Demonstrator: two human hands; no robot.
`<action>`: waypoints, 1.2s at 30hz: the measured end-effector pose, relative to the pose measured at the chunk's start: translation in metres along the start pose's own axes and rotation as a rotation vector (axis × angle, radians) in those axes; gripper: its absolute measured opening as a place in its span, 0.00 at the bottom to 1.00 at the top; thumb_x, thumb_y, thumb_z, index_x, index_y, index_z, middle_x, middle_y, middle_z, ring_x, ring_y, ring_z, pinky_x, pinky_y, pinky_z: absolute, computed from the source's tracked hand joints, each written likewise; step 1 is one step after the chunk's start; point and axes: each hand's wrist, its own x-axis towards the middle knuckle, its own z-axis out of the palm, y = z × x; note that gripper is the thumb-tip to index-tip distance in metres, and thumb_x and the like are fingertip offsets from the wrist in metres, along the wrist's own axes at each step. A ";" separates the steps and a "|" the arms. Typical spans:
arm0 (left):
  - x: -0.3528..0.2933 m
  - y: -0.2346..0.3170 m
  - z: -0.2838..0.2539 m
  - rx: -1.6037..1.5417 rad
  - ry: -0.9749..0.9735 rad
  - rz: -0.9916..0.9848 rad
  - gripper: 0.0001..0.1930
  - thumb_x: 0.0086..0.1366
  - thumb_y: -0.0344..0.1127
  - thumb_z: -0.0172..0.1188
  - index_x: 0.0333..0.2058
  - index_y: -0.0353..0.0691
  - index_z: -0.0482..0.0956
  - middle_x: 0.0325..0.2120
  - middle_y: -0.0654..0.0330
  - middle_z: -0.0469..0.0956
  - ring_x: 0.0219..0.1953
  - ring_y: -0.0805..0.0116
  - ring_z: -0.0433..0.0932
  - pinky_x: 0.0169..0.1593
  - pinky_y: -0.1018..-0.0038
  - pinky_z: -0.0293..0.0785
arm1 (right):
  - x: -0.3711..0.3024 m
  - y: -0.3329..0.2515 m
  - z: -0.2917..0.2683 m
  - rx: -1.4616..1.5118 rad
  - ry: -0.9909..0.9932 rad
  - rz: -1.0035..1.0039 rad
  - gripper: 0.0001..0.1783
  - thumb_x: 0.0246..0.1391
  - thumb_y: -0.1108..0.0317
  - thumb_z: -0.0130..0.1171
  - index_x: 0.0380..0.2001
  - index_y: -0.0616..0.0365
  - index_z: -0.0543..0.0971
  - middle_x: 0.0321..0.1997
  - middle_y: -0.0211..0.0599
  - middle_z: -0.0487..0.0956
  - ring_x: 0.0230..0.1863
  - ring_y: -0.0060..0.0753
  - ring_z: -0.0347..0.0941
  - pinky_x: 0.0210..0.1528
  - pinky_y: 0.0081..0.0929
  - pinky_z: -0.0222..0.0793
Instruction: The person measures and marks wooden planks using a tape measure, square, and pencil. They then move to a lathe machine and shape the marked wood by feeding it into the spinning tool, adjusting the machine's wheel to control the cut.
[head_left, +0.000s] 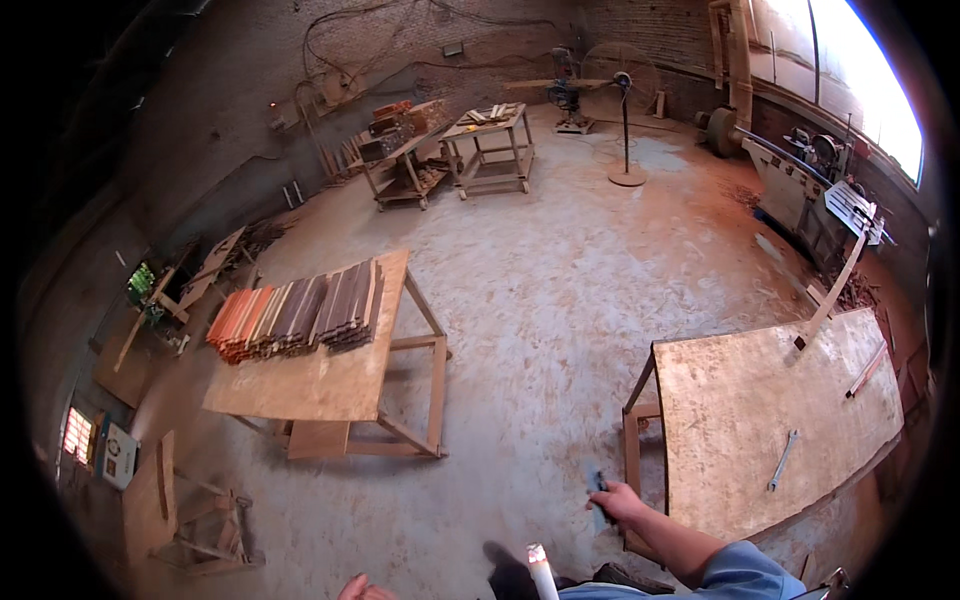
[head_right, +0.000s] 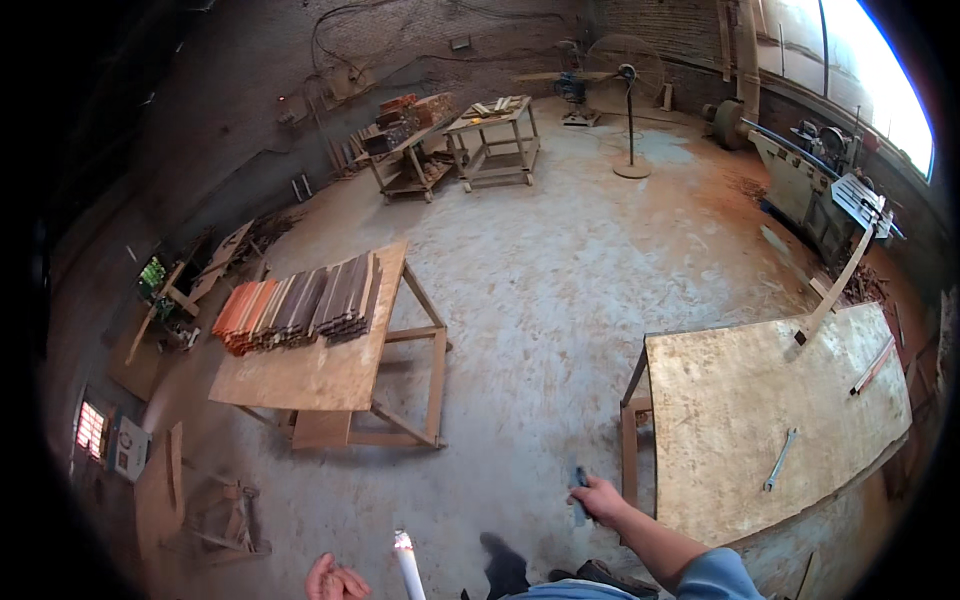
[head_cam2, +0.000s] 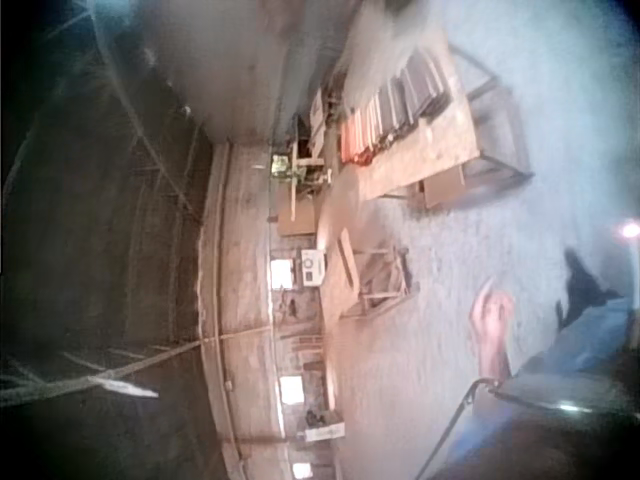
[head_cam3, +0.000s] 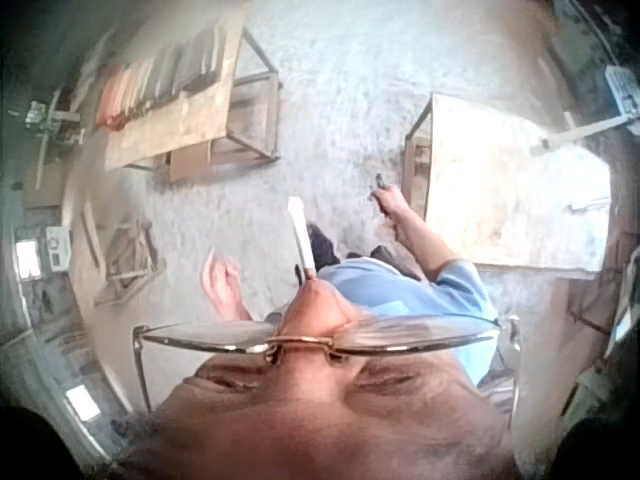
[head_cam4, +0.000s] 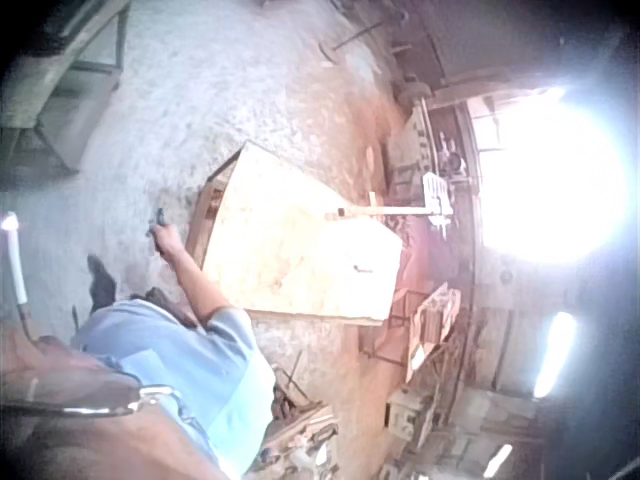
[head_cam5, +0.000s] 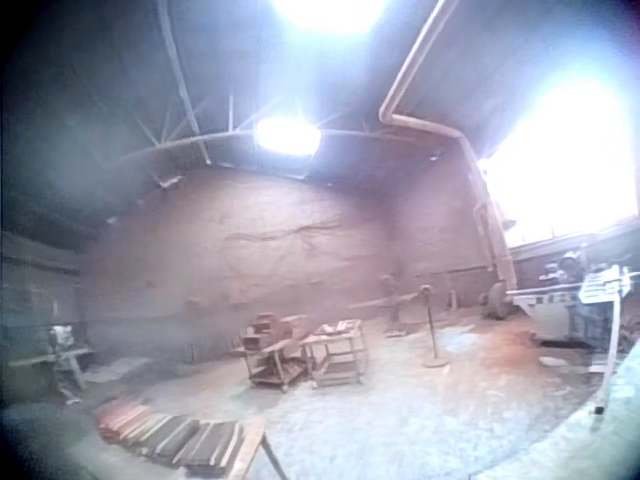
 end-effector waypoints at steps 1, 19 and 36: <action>0.034 0.010 0.018 -0.303 -0.061 -0.037 0.14 0.70 0.35 0.53 0.51 0.38 0.77 0.28 0.52 0.79 0.27 0.63 0.73 0.33 0.67 0.72 | -0.001 -0.015 -0.005 -0.012 0.069 0.056 0.09 0.59 0.65 0.58 0.31 0.59 0.79 0.25 0.31 0.79 0.16 0.23 0.67 0.19 0.26 0.61; 0.520 0.173 0.321 -0.656 -1.766 -1.368 0.30 0.71 0.47 0.54 0.62 0.31 0.63 0.50 0.49 0.75 0.52 0.61 0.74 0.56 0.68 0.70 | 0.168 -0.155 -0.064 0.155 0.695 0.023 0.10 0.60 0.68 0.54 0.25 0.59 0.73 0.18 0.36 0.77 0.17 0.27 0.73 0.18 0.27 0.67; 0.879 -0.055 0.722 0.120 -1.107 0.097 0.27 0.60 0.22 0.53 0.60 0.34 0.66 0.52 0.48 0.76 0.54 0.60 0.77 0.58 0.66 0.71 | 0.588 -0.646 -0.120 -0.622 -0.123 -0.325 0.12 0.58 0.56 0.59 0.37 0.53 0.80 0.28 0.36 0.84 0.28 0.35 0.80 0.34 0.33 0.75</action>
